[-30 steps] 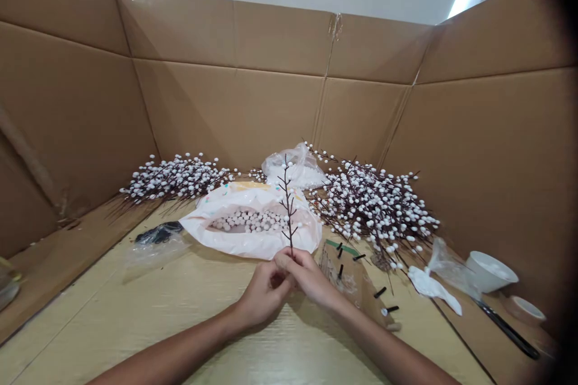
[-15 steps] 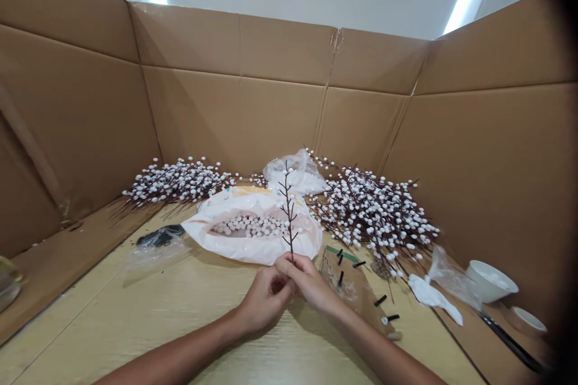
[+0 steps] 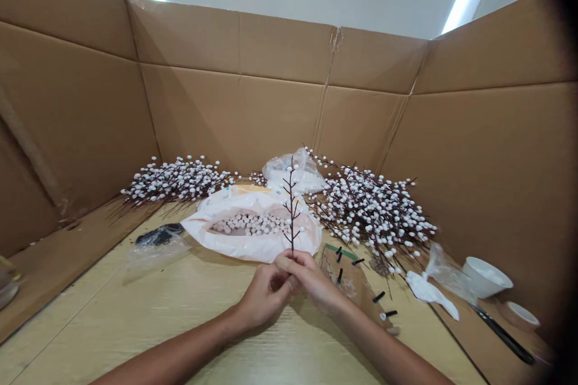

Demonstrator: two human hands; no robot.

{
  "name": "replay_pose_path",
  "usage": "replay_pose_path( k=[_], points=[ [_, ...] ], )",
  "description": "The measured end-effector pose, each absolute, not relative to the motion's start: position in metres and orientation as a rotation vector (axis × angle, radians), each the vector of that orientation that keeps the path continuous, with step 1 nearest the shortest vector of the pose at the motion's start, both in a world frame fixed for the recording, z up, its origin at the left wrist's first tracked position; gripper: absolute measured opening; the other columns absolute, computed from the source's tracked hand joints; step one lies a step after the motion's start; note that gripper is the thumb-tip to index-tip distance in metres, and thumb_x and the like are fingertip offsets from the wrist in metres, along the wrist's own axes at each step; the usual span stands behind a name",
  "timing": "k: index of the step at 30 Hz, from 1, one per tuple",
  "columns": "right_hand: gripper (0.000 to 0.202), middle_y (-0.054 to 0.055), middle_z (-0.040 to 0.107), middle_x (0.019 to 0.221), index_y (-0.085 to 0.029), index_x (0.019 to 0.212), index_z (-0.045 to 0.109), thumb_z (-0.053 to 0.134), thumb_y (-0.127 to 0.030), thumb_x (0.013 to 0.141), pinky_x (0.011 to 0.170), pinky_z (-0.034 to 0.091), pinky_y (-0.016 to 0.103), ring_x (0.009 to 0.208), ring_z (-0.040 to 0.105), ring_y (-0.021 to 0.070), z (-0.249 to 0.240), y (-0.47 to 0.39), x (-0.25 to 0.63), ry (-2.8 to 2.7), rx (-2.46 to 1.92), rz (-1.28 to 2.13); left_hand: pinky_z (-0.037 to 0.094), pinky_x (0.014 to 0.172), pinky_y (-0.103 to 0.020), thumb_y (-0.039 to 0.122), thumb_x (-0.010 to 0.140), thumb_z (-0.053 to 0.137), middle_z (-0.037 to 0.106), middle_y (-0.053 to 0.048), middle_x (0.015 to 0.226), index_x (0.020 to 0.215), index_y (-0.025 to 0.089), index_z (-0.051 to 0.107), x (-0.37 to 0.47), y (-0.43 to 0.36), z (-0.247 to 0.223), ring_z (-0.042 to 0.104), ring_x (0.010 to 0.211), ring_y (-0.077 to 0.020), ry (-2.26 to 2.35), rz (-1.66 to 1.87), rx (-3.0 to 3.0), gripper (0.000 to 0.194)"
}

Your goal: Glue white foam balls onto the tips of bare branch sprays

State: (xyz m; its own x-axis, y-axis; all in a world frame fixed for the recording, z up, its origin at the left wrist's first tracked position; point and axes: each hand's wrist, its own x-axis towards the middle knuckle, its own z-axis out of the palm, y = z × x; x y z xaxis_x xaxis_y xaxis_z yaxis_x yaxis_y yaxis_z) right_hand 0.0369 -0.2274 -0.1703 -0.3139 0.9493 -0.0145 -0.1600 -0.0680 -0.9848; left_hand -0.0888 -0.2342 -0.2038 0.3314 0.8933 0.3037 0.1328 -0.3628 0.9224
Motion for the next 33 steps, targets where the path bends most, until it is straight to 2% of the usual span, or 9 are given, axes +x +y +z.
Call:
replay_pose_path(
  k=[9, 14, 22, 28, 31, 33],
  points=[
    [0.027, -0.001, 0.059, 0.063, -0.014, 0.07, 0.064, 0.072, -0.04, 0.066, 0.057, 0.037, 0.021, 0.058, 0.051, 0.0096, -0.168, -0.228, 0.038, -1.265, -0.943, 1.568, 0.034, 0.049, -0.02, 0.035, 0.083, 0.058, 0.055, -0.002, 0.057, 0.063, 0.008, 0.064, -0.089, -0.232, -0.205, 0.047, 0.053, -0.0112, 0.952, 1.081, 1.786, 0.034],
    [0.029, -0.002, 0.059, 0.062, -0.014, 0.073, 0.065, 0.074, -0.04, 0.064, 0.053, 0.036, 0.021, 0.056, 0.049, 0.0093, -0.167, -0.227, 0.039, -1.241, -0.947, 1.579, 0.037, 0.051, -0.022, 0.032, 0.082, 0.058, 0.06, -0.004, 0.059, 0.066, 0.008, 0.066, -0.09, -0.233, -0.201, 0.052, 0.055, -0.0134, 0.978, 1.076, 1.839, 0.03],
    [0.032, -0.001, 0.062, 0.069, -0.014, 0.077, 0.064, 0.077, -0.038, 0.061, 0.057, 0.039, 0.021, 0.06, 0.053, 0.0091, -0.158, -0.226, 0.044, -1.289, -0.929, 1.584, 0.044, 0.054, -0.024, 0.029, 0.08, 0.058, 0.068, -0.008, 0.063, 0.067, 0.007, 0.068, -0.091, -0.235, -0.197, 0.059, 0.059, -0.0173, 1.033, 1.088, 1.895, 0.027],
    [0.045, 0.0, 0.064, 0.084, -0.018, 0.095, 0.061, 0.08, -0.04, 0.061, 0.068, 0.046, 0.024, 0.077, 0.062, 0.0135, -0.145, -0.216, 0.066, -1.487, -0.96, 1.674, 0.047, 0.066, -0.027, 0.03, 0.081, 0.057, 0.069, -0.005, 0.073, 0.077, 0.012, 0.068, -0.095, -0.232, -0.187, 0.062, 0.07, -0.0186, 1.008, 1.15, 1.908, 0.021],
    [0.054, 0.001, 0.064, 0.087, -0.023, 0.114, 0.053, 0.072, -0.047, 0.07, 0.07, 0.049, 0.027, 0.076, 0.063, 0.0143, -0.132, -0.213, 0.089, -1.615, -1.063, 1.684, 0.046, 0.068, -0.026, 0.033, 0.084, 0.056, 0.067, -0.003, 0.073, 0.083, 0.014, 0.065, -0.096, -0.231, -0.18, 0.062, 0.071, -0.0173, 1.018, 1.197, 1.889, 0.02],
    [0.053, 0.003, 0.064, 0.093, -0.023, 0.118, 0.05, 0.066, -0.05, 0.076, 0.072, 0.05, 0.029, 0.078, 0.063, 0.0145, -0.12, -0.218, 0.109, -1.712, -1.157, 1.524, 0.045, 0.068, -0.026, 0.033, 0.085, 0.055, 0.064, -0.001, 0.069, 0.092, 0.015, 0.061, -0.096, -0.23, -0.178, 0.062, 0.067, -0.0162, 1.047, 1.226, 1.871, 0.02]
  ],
)
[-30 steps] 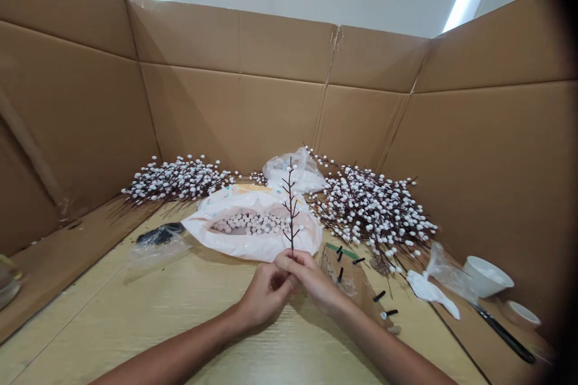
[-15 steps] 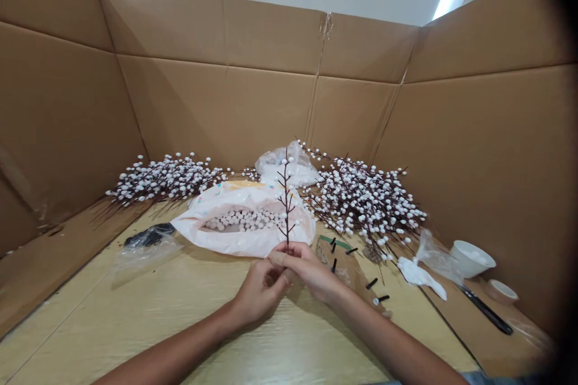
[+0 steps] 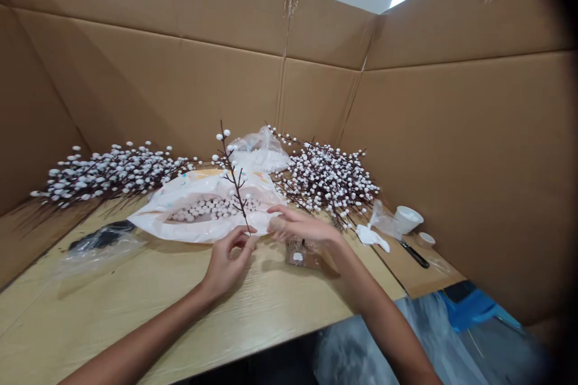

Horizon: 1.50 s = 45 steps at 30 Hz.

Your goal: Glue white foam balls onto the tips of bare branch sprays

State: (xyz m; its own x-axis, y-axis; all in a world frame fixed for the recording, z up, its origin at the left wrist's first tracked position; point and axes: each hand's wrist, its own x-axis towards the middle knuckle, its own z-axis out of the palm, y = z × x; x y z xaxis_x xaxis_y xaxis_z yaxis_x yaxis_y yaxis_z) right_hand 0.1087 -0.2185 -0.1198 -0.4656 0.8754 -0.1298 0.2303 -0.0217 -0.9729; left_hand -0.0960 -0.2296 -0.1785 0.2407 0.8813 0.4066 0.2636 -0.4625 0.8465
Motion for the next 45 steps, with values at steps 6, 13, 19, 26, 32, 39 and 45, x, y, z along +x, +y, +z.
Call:
replay_pose_path(
  k=[6, 13, 19, 26, 32, 39, 45],
  points=[
    [0.033, 0.006, 0.065, 0.1, -0.021, 0.109, 0.06, 0.058, -0.044, 0.084, 0.074, 0.051, 0.029, 0.089, 0.062, 0.0162, -0.087, -0.263, 0.176, -1.839, -1.212, 1.098, 0.045, 0.066, -0.025, 0.032, 0.086, 0.055, 0.063, 0.001, 0.066, 0.097, 0.017, 0.057, -0.095, -0.229, -0.181, 0.064, 0.065, -0.0153, 1.029, 1.214, 1.953, 0.019],
    [0.022, 0.008, 0.067, 0.092, -0.016, 0.1, 0.063, 0.053, -0.028, 0.084, 0.067, 0.049, 0.03, 0.076, 0.061, 0.0168, -0.135, -0.289, 0.237, -1.961, -1.621, 0.729, 0.045, 0.061, -0.022, 0.032, 0.087, 0.055, 0.063, 0.002, 0.066, 0.094, 0.018, 0.057, -0.094, -0.229, -0.185, 0.063, 0.064, -0.014, 0.966, 1.177, 2.009, 0.016],
    [0.024, 0.007, 0.063, 0.088, -0.016, 0.091, 0.068, 0.056, -0.01, 0.072, 0.064, 0.038, 0.028, 0.069, 0.052, 0.0154, -0.177, -0.298, 0.244, -1.985, -1.712, 0.535, 0.044, 0.059, -0.021, 0.032, 0.088, 0.053, 0.064, 0.002, 0.068, 0.094, 0.018, 0.057, -0.095, -0.231, -0.185, 0.062, 0.064, -0.0137, 0.941, 1.132, 2.099, 0.015],
    [0.011, 0.005, 0.058, 0.084, -0.017, 0.079, 0.065, 0.054, -0.015, 0.078, 0.066, 0.035, 0.028, 0.072, 0.05, 0.0159, -0.189, -0.297, 0.246, -1.926, -1.634, 0.566, 0.045, 0.06, -0.022, 0.031, 0.089, 0.052, 0.063, 0.002, 0.068, 0.097, 0.018, 0.056, -0.095, -0.231, -0.186, 0.062, 0.064, -0.0135, 0.922, 1.103, 2.128, 0.016],
    [0.012, 0.001, 0.055, 0.075, -0.018, 0.078, 0.055, 0.058, -0.029, 0.081, 0.065, 0.039, 0.027, 0.07, 0.049, 0.0141, -0.191, -0.298, 0.25, -1.719, -1.54, 0.777, 0.045, 0.061, -0.022, 0.032, 0.089, 0.052, 0.063, 0.002, 0.068, 0.096, 0.018, 0.056, -0.095, -0.23, -0.186, 0.062, 0.063, -0.0136, 0.911, 1.1, 2.131, 0.017],
    [0.032, 0.001, 0.058, 0.074, -0.019, 0.088, 0.049, 0.064, -0.046, 0.078, 0.041, 0.032, 0.019, 0.048, 0.045, 0.0069, -0.18, -0.299, 0.257, -1.328, -1.378, 1.092, 0.046, 0.064, -0.025, 0.033, 0.089, 0.052, 0.064, 0.002, 0.068, 0.095, 0.018, 0.057, -0.095, -0.231, -0.185, 0.062, 0.063, -0.0143, 0.906, 1.108, 2.132, 0.017],
    [0.036, 0.002, 0.062, 0.072, -0.02, 0.086, 0.057, 0.077, -0.04, 0.064, 0.045, 0.038, 0.02, 0.055, 0.053, 0.0095, -0.145, -0.286, 0.231, -1.18, -1.167, 1.159, 0.046, 0.064, -0.024, 0.033, 0.088, 0.053, 0.063, 0.002, 0.068, 0.09, 0.018, 0.057, -0.094, -0.231, -0.185, 0.061, 0.062, -0.0138, 0.901, 1.11, 2.107, 0.015]
  ],
)
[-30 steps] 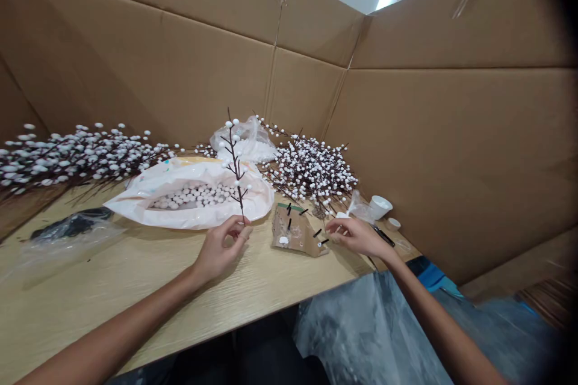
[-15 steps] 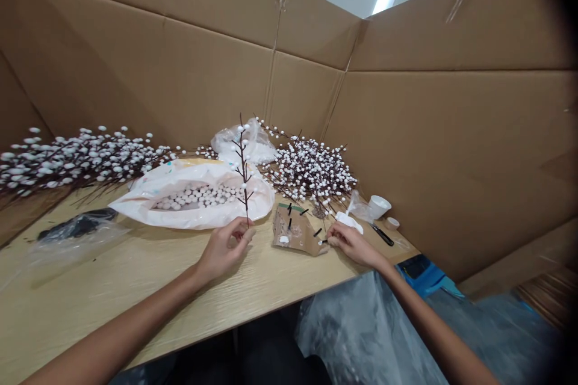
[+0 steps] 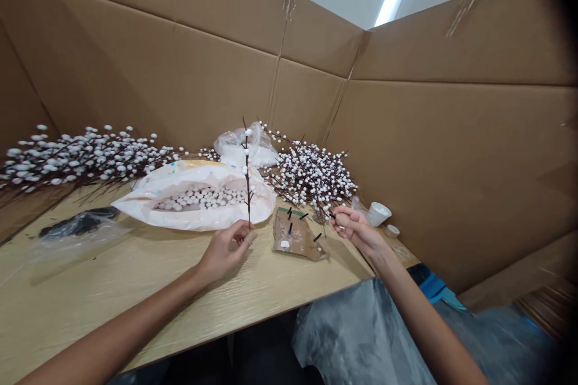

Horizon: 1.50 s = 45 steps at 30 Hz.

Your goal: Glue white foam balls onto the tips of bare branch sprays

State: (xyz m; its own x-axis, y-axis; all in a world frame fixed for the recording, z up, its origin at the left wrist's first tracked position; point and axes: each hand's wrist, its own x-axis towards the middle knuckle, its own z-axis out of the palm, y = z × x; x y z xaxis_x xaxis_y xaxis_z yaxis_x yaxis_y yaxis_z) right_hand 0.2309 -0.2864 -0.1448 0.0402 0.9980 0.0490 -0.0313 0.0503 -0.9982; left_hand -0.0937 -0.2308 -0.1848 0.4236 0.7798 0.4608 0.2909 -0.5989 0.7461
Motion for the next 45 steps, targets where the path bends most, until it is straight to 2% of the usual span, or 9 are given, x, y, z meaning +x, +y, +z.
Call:
replay_pose_path(
  k=[5, 13, 18, 23, 28, 37, 45],
  points=[
    [0.031, 0.001, 0.062, 0.07, -0.019, 0.082, 0.063, 0.078, -0.038, 0.062, 0.056, 0.046, 0.024, 0.062, 0.056, 0.0117, -0.11, -0.254, 0.182, -1.222, -0.971, 1.172, 0.045, 0.06, -0.022, 0.031, 0.088, 0.053, 0.063, 0.001, 0.068, 0.09, 0.017, 0.058, -0.095, -0.234, -0.183, 0.06, 0.062, -0.0136, 0.961, 1.157, 2.062, 0.015],
    [0.021, 0.0, 0.06, 0.071, -0.02, 0.081, 0.066, 0.075, -0.034, 0.067, 0.06, 0.046, 0.024, 0.061, 0.054, 0.0107, -0.081, -0.195, 0.102, -1.371, -0.705, 1.062, 0.045, 0.058, -0.022, 0.031, 0.089, 0.052, 0.062, 0.0, 0.065, 0.092, 0.017, 0.058, -0.101, -0.231, -0.187, 0.06, 0.062, -0.0145, 1.071, 1.259, 2.004, 0.016],
    [0.015, 0.0, 0.06, 0.073, -0.021, 0.081, 0.067, 0.072, -0.029, 0.071, 0.059, 0.045, 0.025, 0.062, 0.054, 0.0114, -0.092, -0.184, 0.098, -1.437, -0.641, 0.915, 0.044, 0.055, -0.021, 0.033, 0.09, 0.052, 0.063, -0.001, 0.065, 0.09, 0.018, 0.058, -0.103, -0.23, -0.195, 0.06, 0.062, -0.0149, 1.068, 1.234, 1.997, 0.017],
    [0.01, 0.002, 0.061, 0.078, -0.021, 0.083, 0.066, 0.066, -0.029, 0.077, 0.058, 0.046, 0.026, 0.063, 0.054, 0.0127, -0.112, -0.193, 0.108, -1.508, -0.71, 0.732, 0.045, 0.058, -0.021, 0.031, 0.09, 0.051, 0.062, -0.001, 0.068, 0.091, 0.017, 0.058, -0.101, -0.232, -0.198, 0.059, 0.063, -0.0139, 0.989, 1.196, 2.017, 0.015],
    [0.006, 0.003, 0.062, 0.08, -0.02, 0.082, 0.066, 0.063, -0.019, 0.078, 0.064, 0.046, 0.027, 0.075, 0.057, 0.0144, -0.113, -0.205, 0.104, -1.581, -0.69, 0.614, 0.046, 0.057, -0.02, 0.032, 0.089, 0.053, 0.063, -0.001, 0.069, 0.094, 0.017, 0.059, -0.097, -0.234, -0.197, 0.059, 0.064, -0.0136, 0.979, 1.159, 2.022, 0.017],
    [0.007, 0.003, 0.061, 0.079, -0.019, 0.078, 0.065, 0.06, -0.015, 0.075, 0.062, 0.047, 0.027, 0.074, 0.057, 0.0143, -0.119, -0.209, 0.095, -1.627, -0.703, 0.628, 0.047, 0.057, -0.019, 0.03, 0.089, 0.054, 0.064, -0.002, 0.071, 0.095, 0.016, 0.06, -0.096, -0.237, -0.194, 0.06, 0.066, -0.0133, 0.984, 1.14, 2.047, 0.017],
    [0.007, 0.003, 0.062, 0.078, -0.02, 0.077, 0.065, 0.059, -0.015, 0.075, 0.067, 0.05, 0.028, 0.076, 0.058, 0.0143, -0.117, -0.211, 0.093, -1.654, -0.698, 0.592, 0.048, 0.062, -0.021, 0.03, 0.089, 0.055, 0.065, -0.002, 0.073, 0.095, 0.017, 0.06, -0.096, -0.236, -0.196, 0.062, 0.067, -0.0136, 0.969, 1.152, 2.081, 0.015]
  ],
)
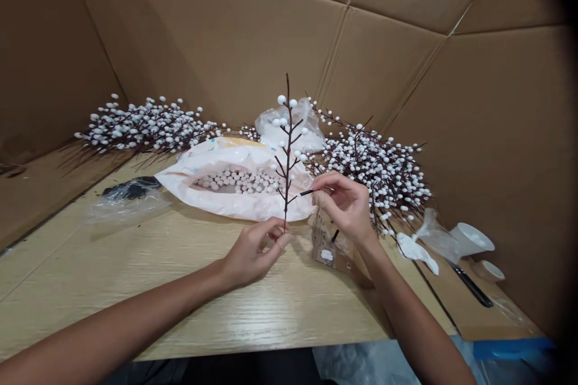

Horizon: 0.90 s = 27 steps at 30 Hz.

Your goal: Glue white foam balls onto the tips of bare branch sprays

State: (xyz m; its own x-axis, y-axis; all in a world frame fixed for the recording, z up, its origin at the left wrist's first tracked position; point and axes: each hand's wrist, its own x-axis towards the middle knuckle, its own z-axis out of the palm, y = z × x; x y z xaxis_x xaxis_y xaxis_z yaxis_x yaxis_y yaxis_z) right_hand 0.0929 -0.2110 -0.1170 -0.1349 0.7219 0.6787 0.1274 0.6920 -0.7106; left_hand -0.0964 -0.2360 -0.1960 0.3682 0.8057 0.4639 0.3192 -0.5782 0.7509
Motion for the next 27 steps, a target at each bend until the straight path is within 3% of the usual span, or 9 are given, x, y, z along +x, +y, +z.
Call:
replay_pose_path(
  k=[27],
  points=[
    [0.005, -0.001, 0.062, 0.07, -0.018, 0.078, 0.067, 0.064, -0.015, 0.074, 0.055, 0.045, 0.024, 0.059, 0.054, 0.0095, -0.1189, -0.207, 0.0965, -1.592, -0.756, 0.644, 0.047, 0.063, -0.019, 0.022, 0.088, 0.059, 0.064, 0.001, 0.071, 0.097, 0.016, 0.06, -0.0969, -0.2343, -0.195, 0.061, 0.064, -0.0106, 0.901, 1.213, 2.148, 0.011]
  ],
)
